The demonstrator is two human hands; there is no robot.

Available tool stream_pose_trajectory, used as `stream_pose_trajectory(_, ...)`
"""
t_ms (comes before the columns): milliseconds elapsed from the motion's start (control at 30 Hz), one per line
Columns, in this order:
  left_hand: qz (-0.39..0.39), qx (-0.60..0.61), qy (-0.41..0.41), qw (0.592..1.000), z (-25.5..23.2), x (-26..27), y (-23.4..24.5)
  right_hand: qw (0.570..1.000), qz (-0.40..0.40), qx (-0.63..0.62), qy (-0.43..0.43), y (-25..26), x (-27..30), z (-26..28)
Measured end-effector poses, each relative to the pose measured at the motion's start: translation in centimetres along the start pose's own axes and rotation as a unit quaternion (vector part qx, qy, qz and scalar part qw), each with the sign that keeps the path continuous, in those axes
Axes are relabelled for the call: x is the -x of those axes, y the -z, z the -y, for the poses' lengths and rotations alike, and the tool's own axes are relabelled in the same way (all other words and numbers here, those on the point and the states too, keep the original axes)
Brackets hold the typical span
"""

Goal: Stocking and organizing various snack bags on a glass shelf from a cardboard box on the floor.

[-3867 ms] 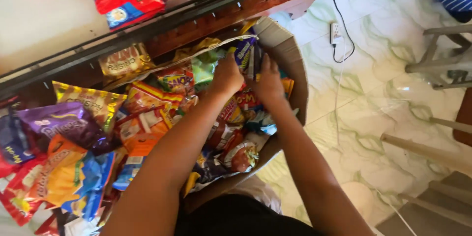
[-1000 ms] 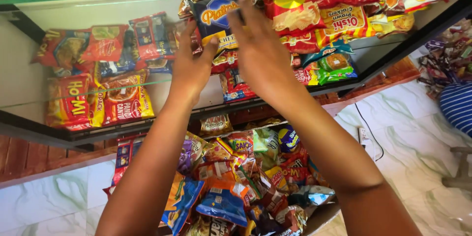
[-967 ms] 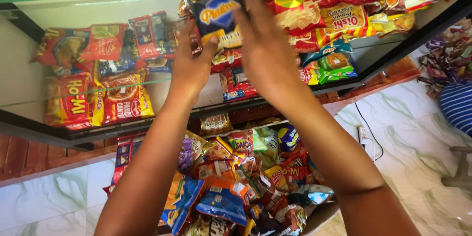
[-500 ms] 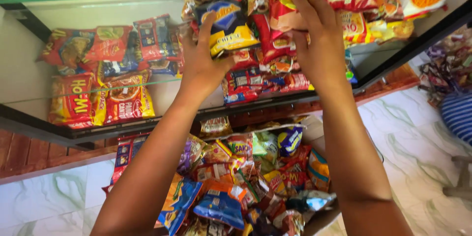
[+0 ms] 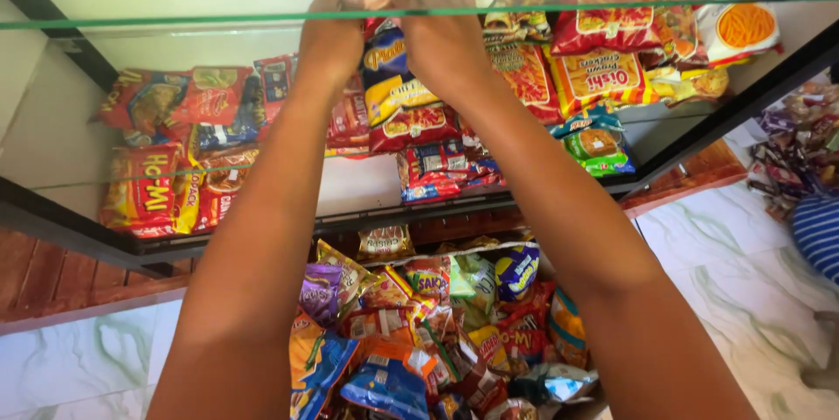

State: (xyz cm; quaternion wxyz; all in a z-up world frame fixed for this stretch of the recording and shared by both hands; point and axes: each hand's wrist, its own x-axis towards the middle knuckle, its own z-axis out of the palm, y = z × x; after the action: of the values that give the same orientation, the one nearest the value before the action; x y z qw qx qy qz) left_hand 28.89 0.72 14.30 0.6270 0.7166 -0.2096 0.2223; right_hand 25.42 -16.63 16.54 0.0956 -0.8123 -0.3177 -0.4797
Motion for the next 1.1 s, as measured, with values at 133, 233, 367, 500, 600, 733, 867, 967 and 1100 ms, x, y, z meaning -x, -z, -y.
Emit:
stream_pose_trajectory(133, 0.036, 0.060, -0.003, 0.998, 7.0, -4.5, -0.8, 0.992, 0.071, 0.102, -0.011, -2.6, -1.4, -1.8)
stream_pose_trajectory(233, 0.031, -0.040, -0.028, 0.998, 6.7, -6.1, -1.3, 0.987, 0.047, 0.154, -0.002, -4.3, -1.7, -3.0)
stream_pose_trajectory(367, 0.065, -0.242, 0.093, 0.964, 3.3, -5.3, -3.2, 0.986, 0.007, 0.166, -0.004, -4.3, -0.7, -3.8)
stream_pose_trajectory(500, -0.028, -0.370, -0.036, 0.928, 6.6, -5.3, -4.8, 0.974, 0.142, 0.120, -0.129, 0.8, 0.9, -3.1)
stream_pose_trajectory(600, -0.080, -0.383, -0.125, 0.912, 4.2, -4.6, -5.1, 0.975, 0.109, 0.117, -0.152, 2.6, 2.8, -5.2)
stream_pose_trajectory(733, -0.021, -0.378, -0.052, 0.924, 1.2, -4.2, -5.1, 0.964, 0.168, 0.044, -0.202, 2.8, 3.0, -7.5)
stream_pose_trajectory(867, 0.033, -0.370, 0.009, 0.928, 0.8, -5.1, -4.8, 0.963, 0.161, 0.052, -0.211, -0.1, 1.5, -10.5)
stream_pose_trajectory(967, 0.034, -0.377, 0.009, 0.926, 0.9, -4.7, -4.7, 0.983, 0.078, 0.117, -0.121, -3.7, 1.6, -13.5)
stream_pose_trajectory(1100, 0.035, -0.399, 0.014, 0.916, 1.0, -4.4, -5.4, 0.980, 0.103, 0.126, -0.113, -3.1, 0.5, -13.4)
